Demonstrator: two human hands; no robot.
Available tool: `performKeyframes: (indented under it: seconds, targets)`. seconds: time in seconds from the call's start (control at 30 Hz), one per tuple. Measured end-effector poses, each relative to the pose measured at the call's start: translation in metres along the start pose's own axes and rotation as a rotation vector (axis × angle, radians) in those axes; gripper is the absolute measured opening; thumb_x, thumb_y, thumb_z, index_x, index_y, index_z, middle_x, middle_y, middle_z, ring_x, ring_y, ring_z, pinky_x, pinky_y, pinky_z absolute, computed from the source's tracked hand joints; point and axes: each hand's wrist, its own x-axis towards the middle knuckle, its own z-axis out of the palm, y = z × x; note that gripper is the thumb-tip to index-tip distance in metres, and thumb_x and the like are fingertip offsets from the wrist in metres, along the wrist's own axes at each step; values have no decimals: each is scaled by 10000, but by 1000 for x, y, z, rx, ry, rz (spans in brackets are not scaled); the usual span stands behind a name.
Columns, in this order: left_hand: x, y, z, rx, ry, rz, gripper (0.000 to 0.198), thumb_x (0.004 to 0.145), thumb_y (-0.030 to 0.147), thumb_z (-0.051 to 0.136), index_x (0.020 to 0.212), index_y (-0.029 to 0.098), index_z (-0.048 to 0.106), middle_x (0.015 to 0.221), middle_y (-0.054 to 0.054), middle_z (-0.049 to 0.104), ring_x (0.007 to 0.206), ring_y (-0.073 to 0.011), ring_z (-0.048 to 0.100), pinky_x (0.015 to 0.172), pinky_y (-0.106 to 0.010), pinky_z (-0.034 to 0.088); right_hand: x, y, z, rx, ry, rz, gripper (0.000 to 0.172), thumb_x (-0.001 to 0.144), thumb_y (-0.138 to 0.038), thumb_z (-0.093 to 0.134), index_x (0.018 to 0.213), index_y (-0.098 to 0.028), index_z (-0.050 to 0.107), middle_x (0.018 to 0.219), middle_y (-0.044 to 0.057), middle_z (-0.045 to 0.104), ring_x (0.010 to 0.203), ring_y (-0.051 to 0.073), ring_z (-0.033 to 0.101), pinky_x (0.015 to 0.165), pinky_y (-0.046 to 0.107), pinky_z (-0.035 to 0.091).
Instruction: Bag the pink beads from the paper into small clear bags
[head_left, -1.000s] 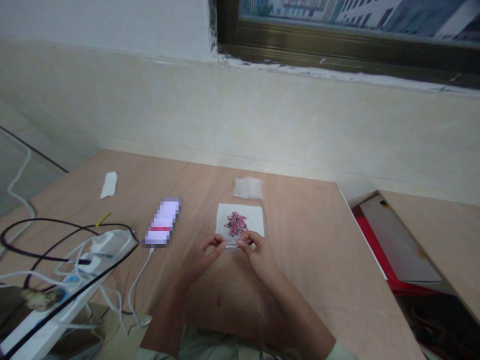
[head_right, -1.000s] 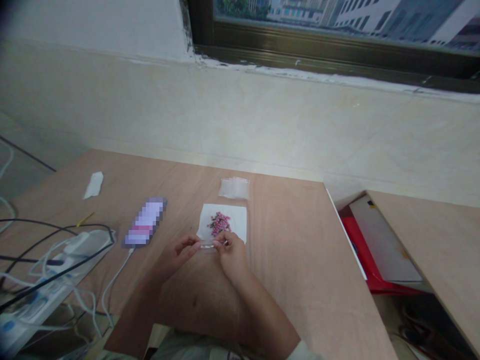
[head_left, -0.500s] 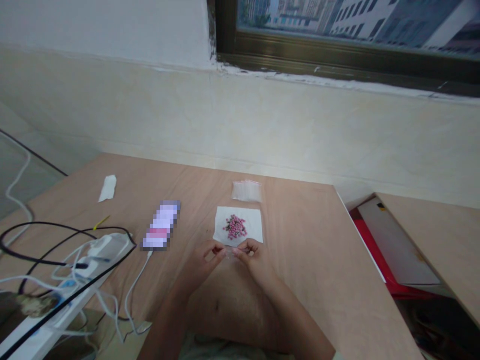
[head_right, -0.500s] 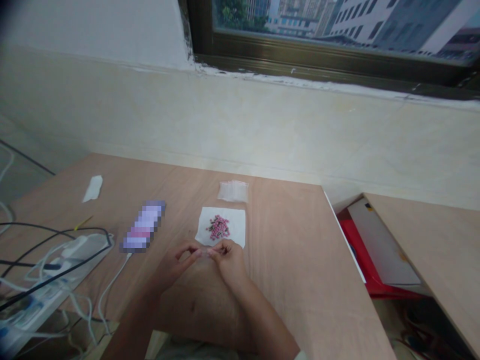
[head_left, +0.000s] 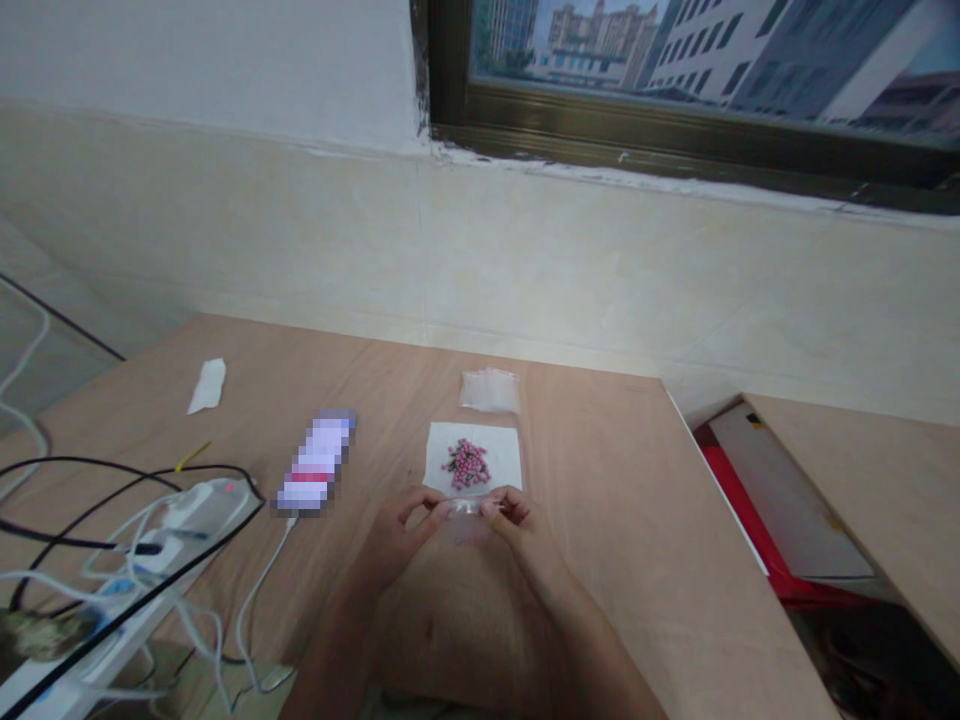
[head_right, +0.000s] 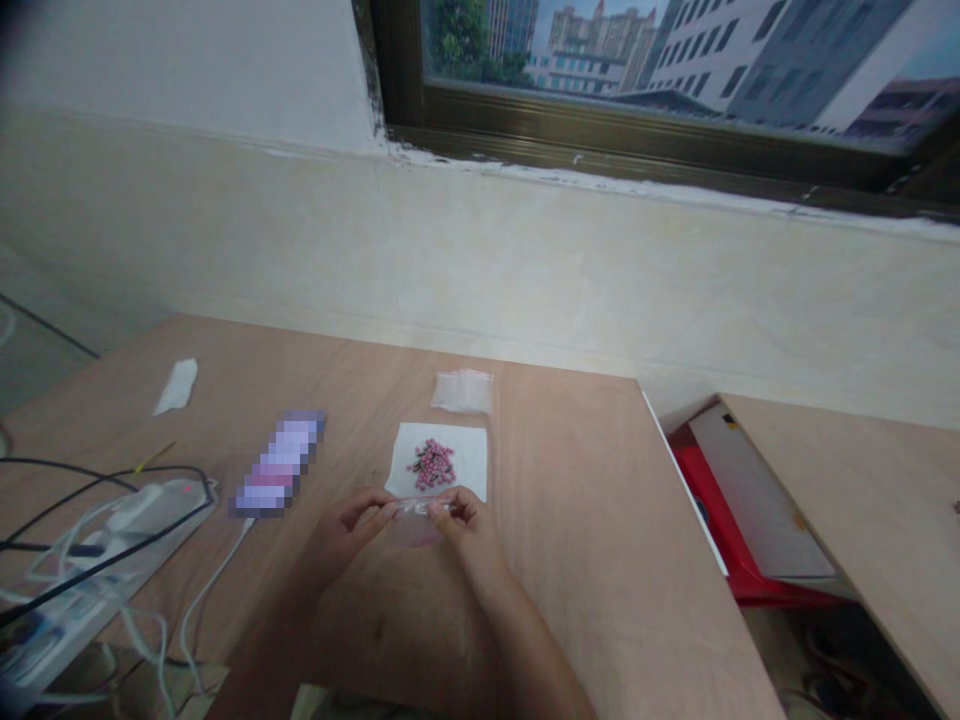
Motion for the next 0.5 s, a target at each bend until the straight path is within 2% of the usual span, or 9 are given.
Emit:
performKeyframes:
  seconds: [0.1, 0.17, 0.23, 0.3, 0.37, 0.43, 0.5]
  targets:
    - [3, 0, 6, -126, 5, -93, 251, 714, 375, 471, 764, 165, 598, 733, -20, 619, 672, -159, 560, 580, -238, 430, -4, 9, 3, 44, -21, 58, 226, 653, -380, 572, 680, -161, 523, 636, -5, 539, 598, 113, 484, 552, 223, 375]
    - [5, -3, 8, -190, 9, -127, 288, 722, 392, 451, 843, 170, 589, 767, -28, 625, 668, -157, 564, 568, -235, 432, -7, 16, -1, 80, 50, 93, 246, 650, -401, 563, 654, -161, 513, 610, -5, 531, 576, 115, 484, 528, 228, 383]
    - [6, -8, 6, -205, 53, -151, 296, 726, 401, 441, 866, 180, 580, 794, -28, 625, 692, -153, 565, 596, -233, 434, -7, 21, -17, 121, 174, 136, 269, 639, -428, 554, 691, -168, 508, 619, -6, 529, 551, 118, 480, 508, 246, 400]
    - [7, -16, 2, -192, 106, -180, 288, 721, 412, 442, 825, 183, 582, 807, -25, 624, 725, -152, 561, 637, -235, 432, -6, 24, -44, 97, 306, 177, 307, 615, -454, 550, 739, -177, 501, 611, -14, 522, 501, 118, 461, 479, 271, 412]
    - [8, -25, -3, -177, 136, -212, 293, 709, 427, 448, 785, 179, 583, 799, -27, 625, 733, -157, 560, 659, -243, 430, -2, 24, -79, -64, 442, 167, 307, 607, -465, 530, 705, -176, 497, 528, -30, 481, 451, 119, 433, 447, 272, 397]
    - [8, -34, -7, -162, 160, -237, 301, 695, 441, 455, 749, 174, 584, 777, -29, 626, 720, -162, 561, 654, -249, 431, 4, 21, -113, -352, 553, 145, 281, 653, -435, 466, 686, -160, 515, 484, -17, 470, 438, 136, 437, 443, 270, 371]
    - [7, -39, -10, -142, 181, -261, 300, 688, 447, 458, 725, 177, 584, 759, -25, 628, 703, -163, 564, 641, -250, 434, 12, 17, -136, -713, 637, 155, 248, 700, -339, 418, 750, -132, 545, 593, 50, 548, 540, 177, 506, 503, 287, 380]
